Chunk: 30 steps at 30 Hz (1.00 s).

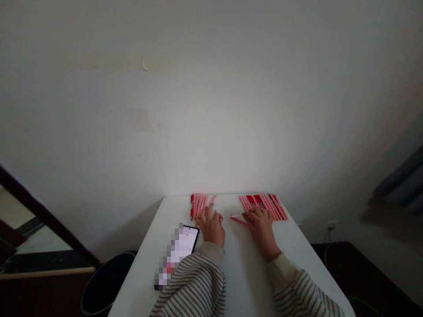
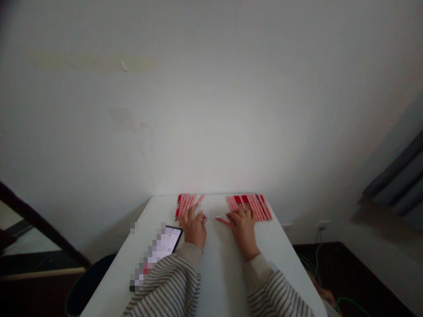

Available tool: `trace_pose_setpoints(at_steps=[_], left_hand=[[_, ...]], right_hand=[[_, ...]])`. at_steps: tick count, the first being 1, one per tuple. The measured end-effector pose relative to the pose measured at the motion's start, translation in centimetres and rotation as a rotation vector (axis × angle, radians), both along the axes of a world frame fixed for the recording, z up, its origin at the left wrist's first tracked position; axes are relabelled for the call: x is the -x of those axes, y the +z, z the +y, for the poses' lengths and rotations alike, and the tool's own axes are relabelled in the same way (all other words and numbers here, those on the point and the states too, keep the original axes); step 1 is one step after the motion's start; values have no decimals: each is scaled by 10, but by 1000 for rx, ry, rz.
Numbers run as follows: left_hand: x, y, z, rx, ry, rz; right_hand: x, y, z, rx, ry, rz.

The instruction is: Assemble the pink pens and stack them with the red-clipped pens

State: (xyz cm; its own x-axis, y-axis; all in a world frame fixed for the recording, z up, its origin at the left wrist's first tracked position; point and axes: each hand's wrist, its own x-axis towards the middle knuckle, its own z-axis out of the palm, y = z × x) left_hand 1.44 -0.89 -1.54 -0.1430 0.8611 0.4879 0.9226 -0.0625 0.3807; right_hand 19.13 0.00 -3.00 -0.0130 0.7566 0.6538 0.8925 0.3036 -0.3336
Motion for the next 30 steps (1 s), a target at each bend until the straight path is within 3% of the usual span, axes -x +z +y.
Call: trace_pose_setpoints(at_steps=[30], left_hand=[[-1, 10, -4, -57, -71, -106]], right_hand=[[3, 0, 0, 57, 57, -8]])
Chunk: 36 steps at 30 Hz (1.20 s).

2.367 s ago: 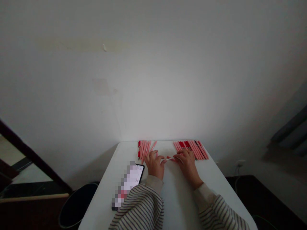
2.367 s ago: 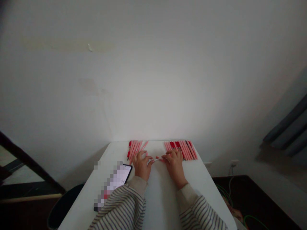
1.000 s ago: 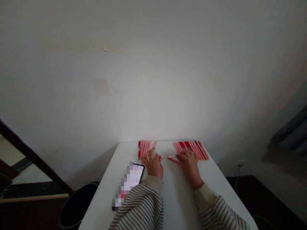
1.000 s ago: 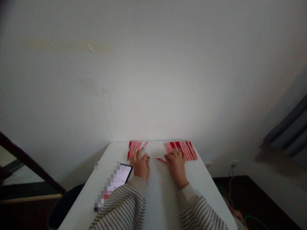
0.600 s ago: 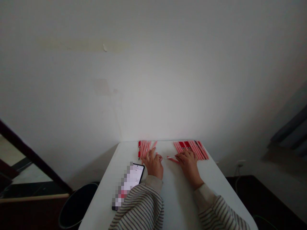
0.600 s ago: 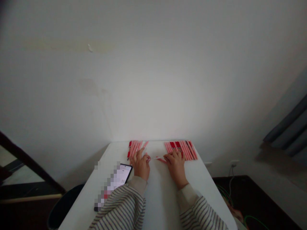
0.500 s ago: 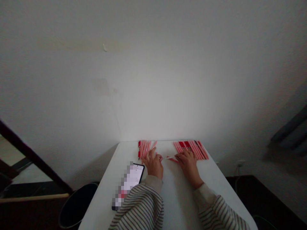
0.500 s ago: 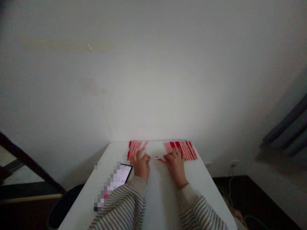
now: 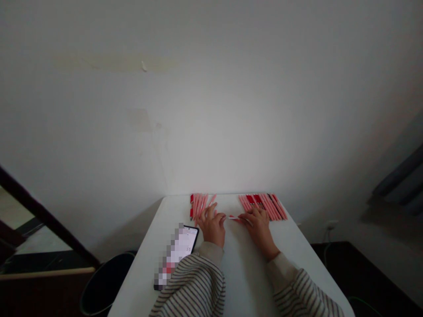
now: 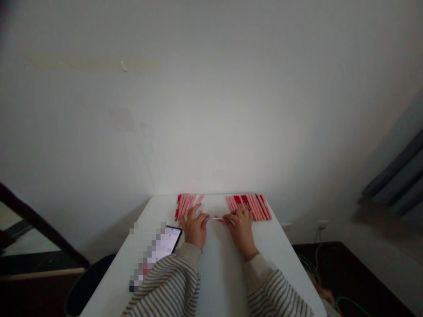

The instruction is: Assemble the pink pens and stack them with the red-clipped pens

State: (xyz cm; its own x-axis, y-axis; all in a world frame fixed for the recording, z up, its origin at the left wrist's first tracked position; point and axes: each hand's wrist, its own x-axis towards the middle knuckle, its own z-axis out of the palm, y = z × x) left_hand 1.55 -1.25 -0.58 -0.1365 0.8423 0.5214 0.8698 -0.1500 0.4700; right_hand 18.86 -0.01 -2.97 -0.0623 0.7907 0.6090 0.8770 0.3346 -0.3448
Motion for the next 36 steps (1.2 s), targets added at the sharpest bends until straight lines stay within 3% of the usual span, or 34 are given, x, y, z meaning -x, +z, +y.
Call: trace_pose_setpoints(at_steps=[4, 8, 15, 23, 36], left_hand=[[3, -1, 1, -19, 71, 7], [5, -4, 1, 50, 201, 65], [6, -7, 2, 150, 304, 166], [5, -8, 2, 129, 319, 189], [4, 0, 0, 85, 234, 48]], right_hand=[[-2, -4, 3, -6, -26, 20], [-5, -6, 4, -7, -45, 51], [-5, -5, 4, -1, -41, 60], [-5, -5, 3, 8, -36, 67], [-9, -10, 7, -43, -92, 77]])
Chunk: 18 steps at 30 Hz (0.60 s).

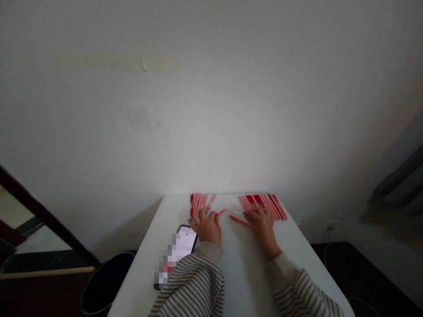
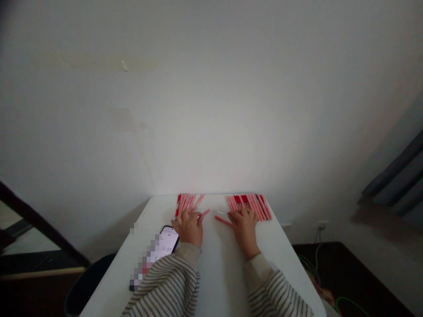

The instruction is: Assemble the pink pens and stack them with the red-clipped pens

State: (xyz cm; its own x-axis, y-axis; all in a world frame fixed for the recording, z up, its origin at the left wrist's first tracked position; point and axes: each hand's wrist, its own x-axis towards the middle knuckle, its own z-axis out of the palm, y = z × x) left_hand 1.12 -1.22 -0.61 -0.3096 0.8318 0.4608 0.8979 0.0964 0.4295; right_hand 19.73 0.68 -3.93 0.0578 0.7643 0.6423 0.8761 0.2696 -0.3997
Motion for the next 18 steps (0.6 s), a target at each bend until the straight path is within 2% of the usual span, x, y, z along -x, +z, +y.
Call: trace_pose_setpoints(at_steps=[18], left_hand=[[3, -2, 1, -12, -32, -2]], right_hand=[[1, 1, 0, -13, 2, -13]])
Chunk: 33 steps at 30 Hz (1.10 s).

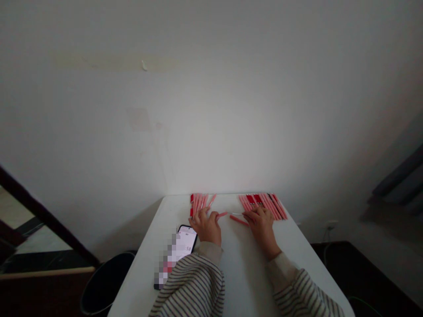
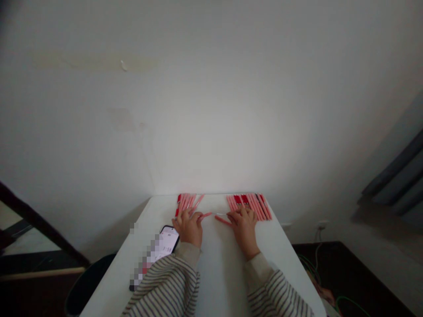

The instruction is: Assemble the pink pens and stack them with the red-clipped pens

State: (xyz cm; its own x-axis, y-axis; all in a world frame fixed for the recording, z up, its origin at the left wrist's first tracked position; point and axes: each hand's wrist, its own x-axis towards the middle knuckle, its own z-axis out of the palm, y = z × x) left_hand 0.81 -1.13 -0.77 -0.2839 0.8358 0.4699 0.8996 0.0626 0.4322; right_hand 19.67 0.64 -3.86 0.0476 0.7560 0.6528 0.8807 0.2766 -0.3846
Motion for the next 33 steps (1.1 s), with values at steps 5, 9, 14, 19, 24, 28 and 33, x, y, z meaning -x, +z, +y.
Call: trace_pose_setpoints(at_steps=[5, 9, 14, 19, 24, 28, 33], left_hand=[[0, -4, 1, -7, 13, 24], [1, -6, 1, -12, 8, 48], [1, -3, 0, -12, -20, 64], [-1, 3, -3, -35, -79, 46], [-4, 2, -2, -43, -153, 18], [-6, 0, -3, -30, -211, 11], [-7, 0, -2, -35, -220, -22]], right_hand=[[0, 0, 0, -8, -2, -4], [1, 1, -1, -12, -11, -6], [3, 4, -3, 9, -7, -30], [7, 11, -9, 13, 26, -83], [11, 16, -12, 14, 64, -126], [14, 17, -13, 29, 106, -116], [16, 14, -10, 39, 119, -88]])
